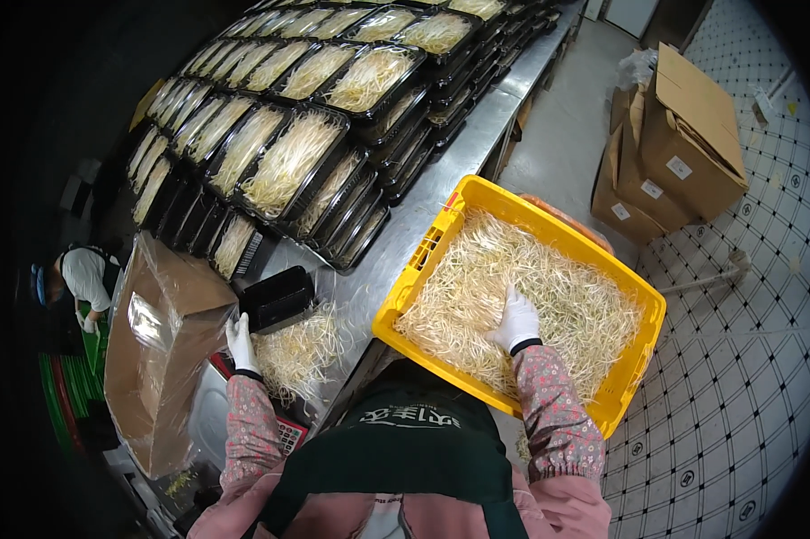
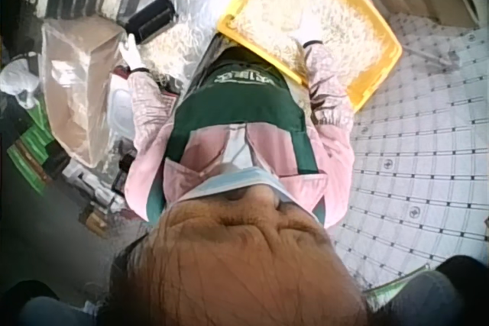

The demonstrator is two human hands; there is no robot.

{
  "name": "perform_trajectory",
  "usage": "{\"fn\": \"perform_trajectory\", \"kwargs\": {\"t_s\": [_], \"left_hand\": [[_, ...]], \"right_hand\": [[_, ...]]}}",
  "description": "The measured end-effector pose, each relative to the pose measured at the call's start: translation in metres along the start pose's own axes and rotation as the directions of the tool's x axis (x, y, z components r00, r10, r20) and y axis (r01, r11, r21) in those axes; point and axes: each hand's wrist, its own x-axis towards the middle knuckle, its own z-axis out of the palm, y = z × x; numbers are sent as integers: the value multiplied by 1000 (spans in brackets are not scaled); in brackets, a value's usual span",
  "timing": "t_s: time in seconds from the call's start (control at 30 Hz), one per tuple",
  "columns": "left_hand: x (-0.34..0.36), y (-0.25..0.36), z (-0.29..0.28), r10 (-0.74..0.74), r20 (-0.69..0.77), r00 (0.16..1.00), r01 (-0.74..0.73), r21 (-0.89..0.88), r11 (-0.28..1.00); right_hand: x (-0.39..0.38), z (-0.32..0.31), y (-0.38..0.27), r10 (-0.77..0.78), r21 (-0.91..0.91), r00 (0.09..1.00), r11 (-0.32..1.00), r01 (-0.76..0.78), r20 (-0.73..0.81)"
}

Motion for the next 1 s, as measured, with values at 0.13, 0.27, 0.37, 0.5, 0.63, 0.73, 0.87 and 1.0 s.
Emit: {"fn": "perform_trajectory", "kwargs": {"t_s": [0.13, 0.27, 0.37, 0.5, 0.63, 0.73, 0.87, 1.0], "left_hand": [[-5, -4, 20, -135, -29, 990, 132, -92, 987], [-5, -7, 14, -31, -75, 997, 18, -165, 986], [-13, 2, 22, 22, -333, 943, -138, -331, 933], [-61, 47, 43, -32, -396, 918, -182, -490, 852], [-91, 65, 35, 72, -380, 922, -254, -453, 855], [-105, 77, 22, 150, -365, 919, -307, -422, 853], [-128, 108, -6, 512, -401, 760, -586, -82, 806], [-170, 164, -43, 829, -216, 515, -689, 471, 551]], "right_hand": [[-12, -4, 15, -27, 139, 990, 989, 46, -137], [-34, -43, 19, -75, 229, 968, 965, 131, -239], [-30, -50, 35, -91, 210, 977, 969, 131, -191], [-37, -71, 43, -85, 128, 975, 985, 113, -204], [-27, -81, 32, -157, 112, 970, 977, 180, -188], [-27, -100, -10, -181, -174, 974, 972, 156, -137], [-63, -120, -120, -413, -170, 880, 909, 381, -237], [-79, -88, -243, -764, -495, 598, 628, 601, -244]]}}
